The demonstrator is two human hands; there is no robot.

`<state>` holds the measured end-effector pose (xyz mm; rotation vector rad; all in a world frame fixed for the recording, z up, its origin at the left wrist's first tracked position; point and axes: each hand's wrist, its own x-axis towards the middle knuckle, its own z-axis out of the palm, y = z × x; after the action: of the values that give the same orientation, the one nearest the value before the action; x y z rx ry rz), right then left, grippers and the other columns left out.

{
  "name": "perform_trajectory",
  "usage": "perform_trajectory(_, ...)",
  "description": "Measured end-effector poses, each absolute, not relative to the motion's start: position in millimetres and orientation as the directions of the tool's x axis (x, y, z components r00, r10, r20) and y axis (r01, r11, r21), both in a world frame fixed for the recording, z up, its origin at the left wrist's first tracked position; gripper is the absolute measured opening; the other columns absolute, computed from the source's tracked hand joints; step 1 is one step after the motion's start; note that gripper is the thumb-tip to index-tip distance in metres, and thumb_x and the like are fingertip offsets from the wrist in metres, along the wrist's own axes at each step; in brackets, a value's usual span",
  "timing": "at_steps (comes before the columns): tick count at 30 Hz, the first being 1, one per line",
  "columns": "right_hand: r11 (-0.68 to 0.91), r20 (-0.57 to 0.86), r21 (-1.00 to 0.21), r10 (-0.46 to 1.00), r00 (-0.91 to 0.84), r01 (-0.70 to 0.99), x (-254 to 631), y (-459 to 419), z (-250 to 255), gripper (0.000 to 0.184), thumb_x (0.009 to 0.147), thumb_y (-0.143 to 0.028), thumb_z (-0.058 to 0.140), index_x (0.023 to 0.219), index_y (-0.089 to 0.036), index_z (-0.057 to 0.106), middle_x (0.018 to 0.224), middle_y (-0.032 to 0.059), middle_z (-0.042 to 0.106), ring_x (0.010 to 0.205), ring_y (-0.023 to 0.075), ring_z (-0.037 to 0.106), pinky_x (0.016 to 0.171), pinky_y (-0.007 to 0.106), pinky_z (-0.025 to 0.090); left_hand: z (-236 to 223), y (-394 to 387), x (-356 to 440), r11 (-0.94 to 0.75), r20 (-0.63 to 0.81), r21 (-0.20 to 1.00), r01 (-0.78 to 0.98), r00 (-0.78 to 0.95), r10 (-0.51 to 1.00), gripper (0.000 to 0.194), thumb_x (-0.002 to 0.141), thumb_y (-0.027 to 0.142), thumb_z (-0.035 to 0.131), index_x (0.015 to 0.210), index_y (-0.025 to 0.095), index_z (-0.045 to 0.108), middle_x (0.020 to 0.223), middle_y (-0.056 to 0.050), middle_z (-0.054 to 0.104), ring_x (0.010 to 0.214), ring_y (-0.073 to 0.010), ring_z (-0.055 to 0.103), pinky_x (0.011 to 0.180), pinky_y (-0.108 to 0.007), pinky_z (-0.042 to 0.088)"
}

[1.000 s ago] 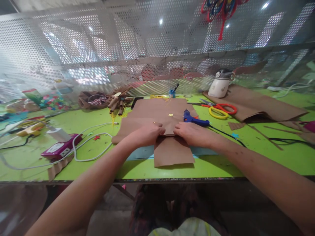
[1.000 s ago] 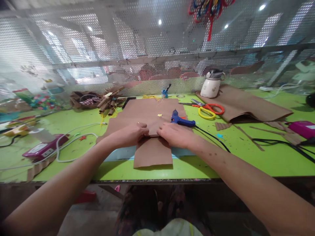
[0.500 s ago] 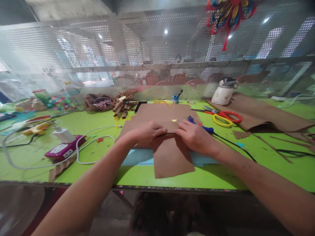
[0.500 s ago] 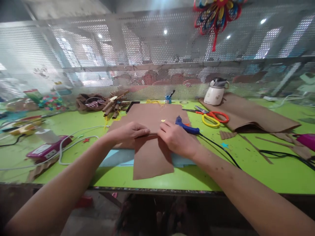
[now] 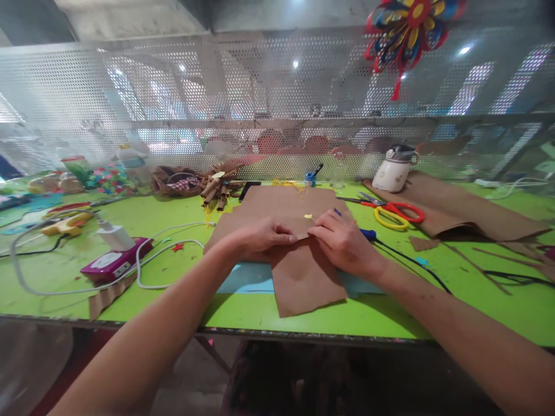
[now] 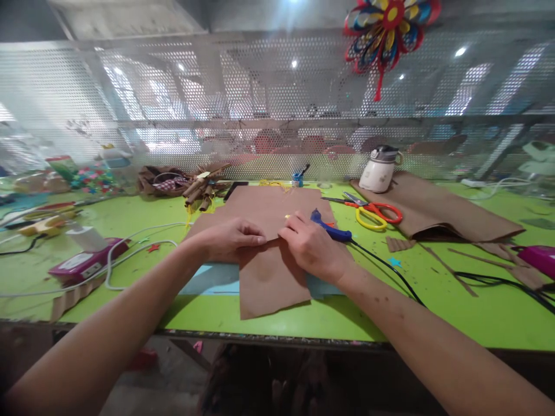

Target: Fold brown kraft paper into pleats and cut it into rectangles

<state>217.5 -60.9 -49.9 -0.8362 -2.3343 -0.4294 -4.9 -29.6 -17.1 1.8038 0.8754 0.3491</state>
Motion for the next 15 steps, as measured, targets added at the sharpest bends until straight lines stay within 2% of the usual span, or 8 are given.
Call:
perform_trajectory(2, 0.781, 0.644, -0.096, 0.521, -0.560, 0.617, 219, -59, -49, 0.022, 0.084, -0.011, 0.050, 0.100, -0.017, 0.063, 0.097, 0.0106, 0.058, 0.095, 0.0231, 0.050, 0.082, 0.037, 0.044, -14, -32, -4, -0.234, -0.153, 0.868, 0.438, 0.683, 0.714, 0.035, 0.077, 0.047, 0.061, 0.070, 0.013, 0.059, 0.056, 0.005, 0.039, 0.051, -0.0067, 0.031, 0.049, -0.022, 0.021)
perform_trajectory(4, 0.773, 0.611, -0.331, 0.613, -0.501, 0.542, 221, -58, -48, 0.033, 0.079, -0.013, 0.055, 0.111, -0.018, 0.060, 0.104, 0.0100, 0.058, 0.098, 0.0220, 0.053, 0.084, 0.036, 0.046, -10, -34, -4, -0.319, -0.128, 0.824, 0.469, 0.701, 0.701, 0.034, 0.080, 0.046, 0.058, 0.072, 0.013, 0.060, 0.057, 0.005, 0.039, 0.052, -0.0068, 0.030, 0.048, -0.021, 0.020)
perform_trajectory(6, 0.682, 0.517, -0.570, 0.731, -0.446, 0.458, 222, -58, -45, 0.041, 0.077, -0.016, 0.056, 0.118, -0.018, 0.057, 0.110, 0.0097, 0.059, 0.097, 0.0206, 0.056, 0.080, 0.034, 0.048, -7, -35, -2, -0.412, -0.084, 0.785, 0.463, 0.738, 0.669, 0.033, 0.082, 0.044, 0.055, 0.074, 0.012, 0.062, 0.061, 0.003, 0.043, 0.055, -0.0074, 0.034, 0.050, -0.021, 0.023)
perform_trajectory(8, 0.542, 0.381, -0.732, 0.828, -0.411, 0.414, 223, -59, -41, 0.039, 0.079, -0.024, 0.056, 0.116, -0.016, 0.059, 0.104, 0.0089, 0.062, 0.089, 0.0197, 0.059, 0.074, 0.032, 0.049, -6, -36, -1, -0.481, -0.035, 0.764, 0.429, 0.774, 0.633, 0.032, 0.084, 0.042, 0.052, 0.078, 0.012, 0.064, 0.066, 0.002, 0.049, 0.061, -0.0086, 0.039, 0.054, -0.020, 0.028)
perform_trajectory(10, 0.462, 0.288, -0.793, 0.859, -0.423, 0.397, 224, -62, -36, 0.035, 0.079, -0.030, 0.055, 0.109, -0.014, 0.064, 0.097, 0.0080, 0.065, 0.086, 0.0200, 0.059, 0.073, 0.032, 0.047, -6, -35, -1, -0.528, -0.003, 0.743, 0.413, 0.790, 0.613, 0.032, 0.085, 0.041, 0.050, 0.084, 0.012, 0.066, 0.069, 0.001, 0.052, 0.063, -0.0094, 0.042, 0.057, -0.020, 0.031)
perform_trajectory(13, 0.458, 0.287, -0.822, 0.847, -0.448, 0.338, 225, -65, -31, 0.034, 0.077, -0.029, 0.054, 0.106, -0.014, 0.066, 0.101, 0.0074, 0.066, 0.092, 0.0209, 0.057, 0.077, 0.032, 0.045, -7, -35, 0, -0.585, 0.025, 0.690, 0.426, 0.794, 0.608, 0.034, 0.086, 0.041, 0.049, 0.090, 0.013, 0.067, 0.068, 0.002, 0.052, 0.061, -0.0090, 0.041, 0.055, -0.020, 0.030)
perform_trajectory(15, 0.418, 0.281, -0.851, 0.874, -0.396, 0.319, 224, -65, -30, 0.036, 0.077, -0.032, 0.056, 0.107, -0.014, 0.065, 0.101, 0.0078, 0.066, 0.091, 0.0203, 0.057, 0.074, 0.031, 0.045, -7, -35, 0, -0.606, 0.037, 0.660, 0.443, 0.787, 0.616, 0.034, 0.087, 0.041, 0.048, 0.089, 0.012, 0.067, 0.066, 0.002, 0.051, 0.060, -0.0089, 0.040, 0.054, -0.020, 0.029)
